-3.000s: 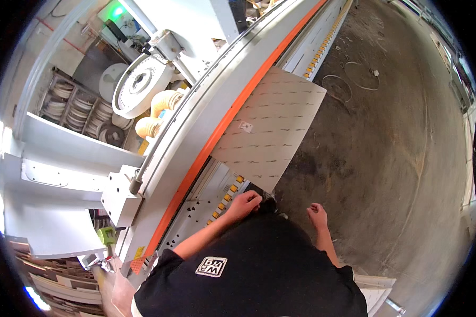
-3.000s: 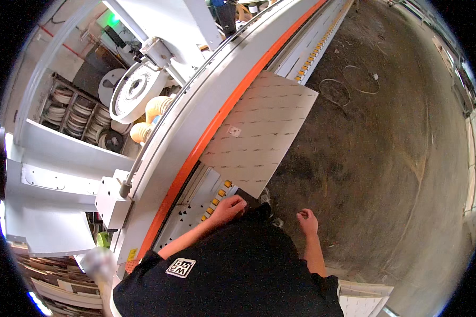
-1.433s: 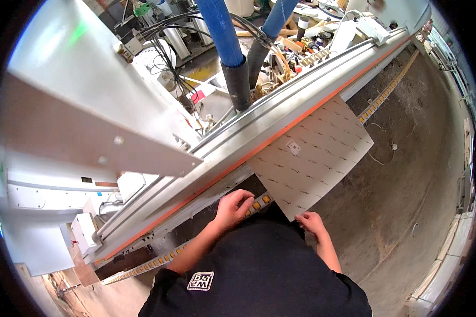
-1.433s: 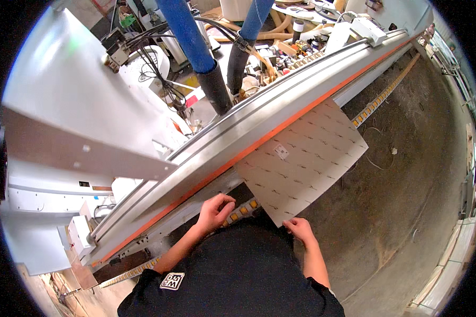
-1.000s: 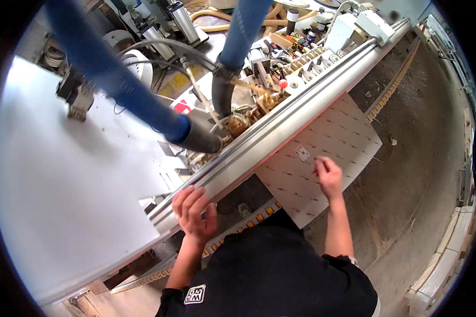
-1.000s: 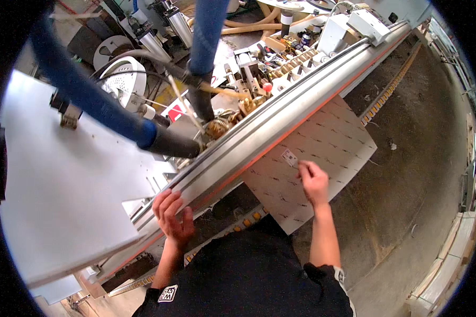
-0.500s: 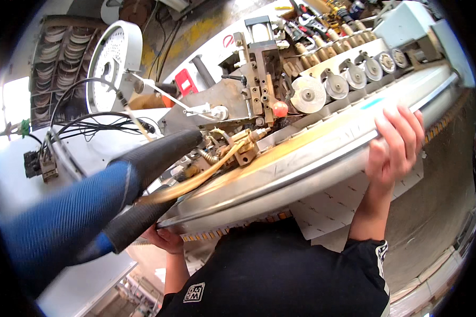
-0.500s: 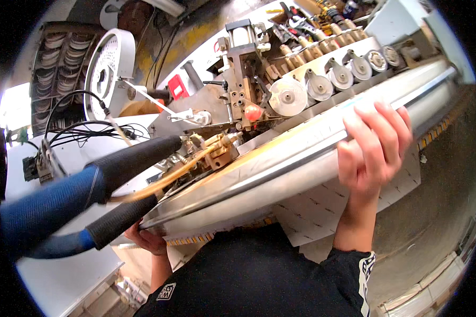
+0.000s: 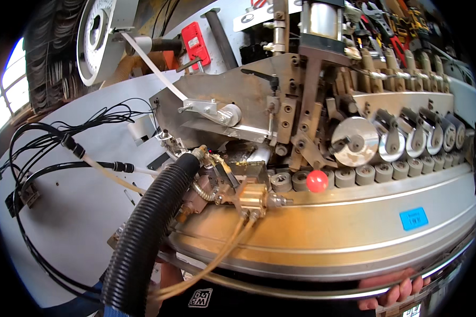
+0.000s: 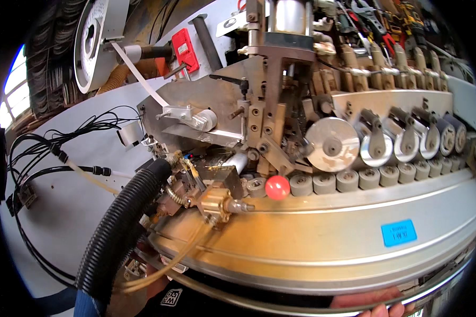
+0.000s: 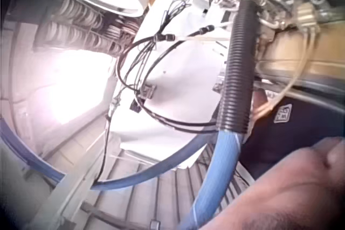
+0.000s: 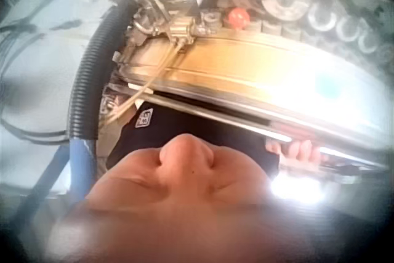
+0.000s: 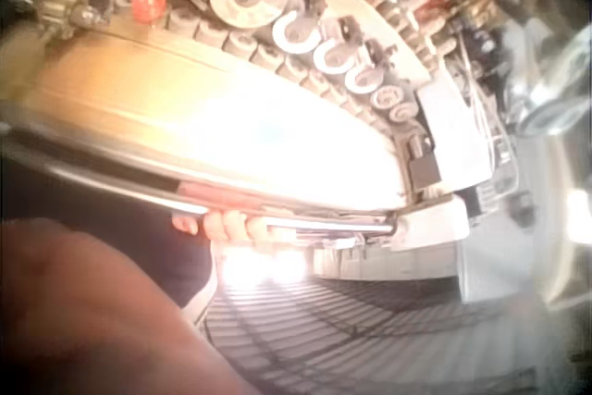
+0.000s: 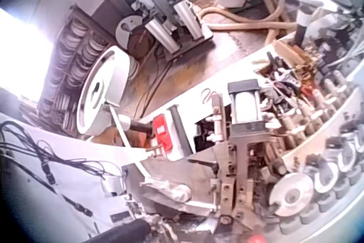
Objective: The person places a wooden panel into an edge banding machine, retrieves it after processing, and kemudian carries it to a stack of similar panels, repeating this process for several items.
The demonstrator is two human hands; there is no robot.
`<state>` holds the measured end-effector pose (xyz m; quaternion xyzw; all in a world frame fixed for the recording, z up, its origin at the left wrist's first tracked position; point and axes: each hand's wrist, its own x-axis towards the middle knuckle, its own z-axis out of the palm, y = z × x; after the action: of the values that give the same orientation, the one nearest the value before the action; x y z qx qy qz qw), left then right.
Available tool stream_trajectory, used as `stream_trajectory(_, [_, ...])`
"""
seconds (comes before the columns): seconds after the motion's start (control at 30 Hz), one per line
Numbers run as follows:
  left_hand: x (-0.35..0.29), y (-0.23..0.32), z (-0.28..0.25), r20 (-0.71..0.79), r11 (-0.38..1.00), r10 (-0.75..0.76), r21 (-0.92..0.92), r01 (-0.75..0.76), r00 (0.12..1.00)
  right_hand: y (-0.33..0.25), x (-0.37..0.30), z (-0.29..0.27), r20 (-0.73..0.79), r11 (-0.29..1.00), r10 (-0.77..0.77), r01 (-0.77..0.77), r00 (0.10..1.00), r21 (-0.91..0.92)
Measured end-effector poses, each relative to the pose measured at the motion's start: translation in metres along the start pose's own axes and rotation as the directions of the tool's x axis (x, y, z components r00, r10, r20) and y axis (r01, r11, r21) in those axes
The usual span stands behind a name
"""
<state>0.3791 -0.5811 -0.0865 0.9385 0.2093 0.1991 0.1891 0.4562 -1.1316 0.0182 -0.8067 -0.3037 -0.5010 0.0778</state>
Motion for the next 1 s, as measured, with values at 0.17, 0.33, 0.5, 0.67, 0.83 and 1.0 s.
stream_trajectory(0.17, [0.025,-0.004,0.070,0.066,0.999,0.034,0.011,-0.035,0.997,-0.002,0.000,0.004,0.043,1.000,-0.028,0.027,0.999,0.003])
stream_trajectory(0.33, [0.036,-0.003,0.103,0.077,0.999,0.053,-0.006,-0.052,0.996,-0.003,-0.005,0.011,0.032,0.999,-0.050,0.050,0.998,0.000])
stream_trajectory(0.5, [0.039,-0.005,0.117,0.088,0.999,0.046,-0.003,-0.046,0.995,-0.001,-0.005,0.023,0.030,0.996,-0.085,0.085,0.996,0.011])
stream_trajectory(0.67, [0.043,-0.005,0.127,0.100,0.999,0.041,-0.010,-0.040,0.994,0.005,-0.006,0.027,0.036,0.994,-0.104,0.103,0.994,0.026])
stream_trajectory(0.83, [0.044,-0.001,0.139,0.120,0.998,0.051,-0.025,-0.048,0.991,0.011,-0.009,0.019,0.054,0.994,-0.111,0.111,0.992,0.006])
stream_trajectory(1.0, [0.050,-0.003,0.123,0.104,0.997,0.074,-0.043,-0.070,0.992,0.011,-0.006,0.007,0.085,0.989,-0.139,0.142,0.987,-0.033])
